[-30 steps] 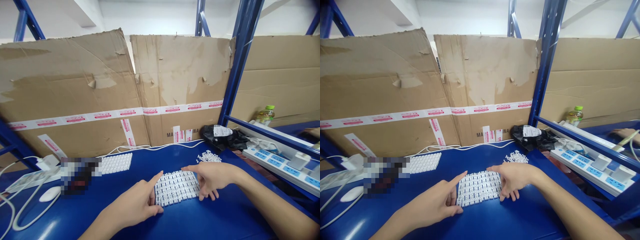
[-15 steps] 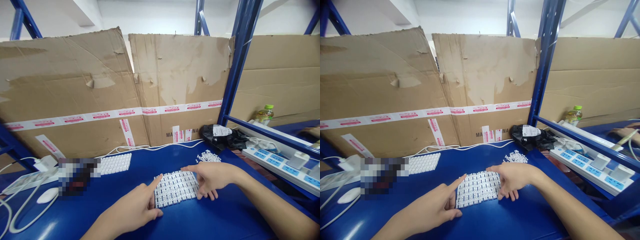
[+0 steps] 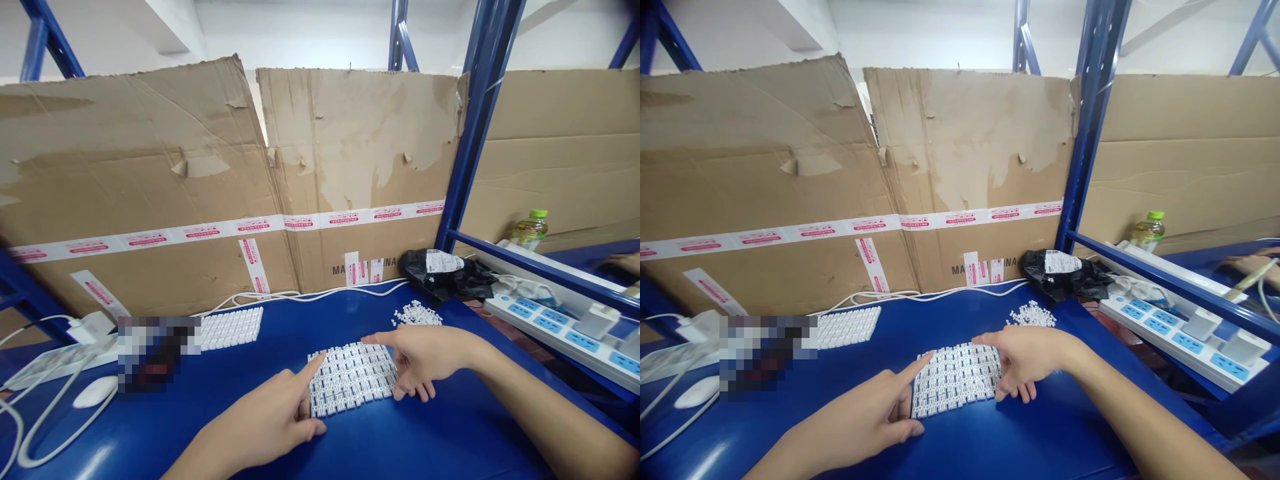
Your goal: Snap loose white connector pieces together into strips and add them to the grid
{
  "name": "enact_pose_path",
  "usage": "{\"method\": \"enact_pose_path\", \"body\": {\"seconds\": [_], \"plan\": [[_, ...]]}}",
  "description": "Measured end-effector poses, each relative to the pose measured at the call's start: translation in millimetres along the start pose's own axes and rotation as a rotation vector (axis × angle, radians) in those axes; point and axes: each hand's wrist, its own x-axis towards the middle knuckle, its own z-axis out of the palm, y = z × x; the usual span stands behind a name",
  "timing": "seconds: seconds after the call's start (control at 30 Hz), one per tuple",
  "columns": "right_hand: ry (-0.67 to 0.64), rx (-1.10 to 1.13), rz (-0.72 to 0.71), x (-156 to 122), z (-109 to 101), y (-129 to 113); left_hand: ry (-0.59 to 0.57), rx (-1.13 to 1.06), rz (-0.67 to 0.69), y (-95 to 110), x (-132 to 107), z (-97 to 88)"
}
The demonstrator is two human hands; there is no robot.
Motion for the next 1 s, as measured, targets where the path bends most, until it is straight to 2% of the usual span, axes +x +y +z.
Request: {"method": "enact_pose_path", "body": {"seconds": [0.33, 0.8, 1.0], "plan": [[-0.015, 0.001, 0.0, 3, 1, 3, 0.052, 0.006, 0.017, -2, 5, 1.7], [0.138, -0.039, -0.013, 13, -4, 4, 0.176, 0.051, 0.035, -13, 21, -0.8], [0.206, -0.035, -0.018, 25, -14, 6, 0.25, 0.148, 0.06, -18, 36, -7.9]]}}
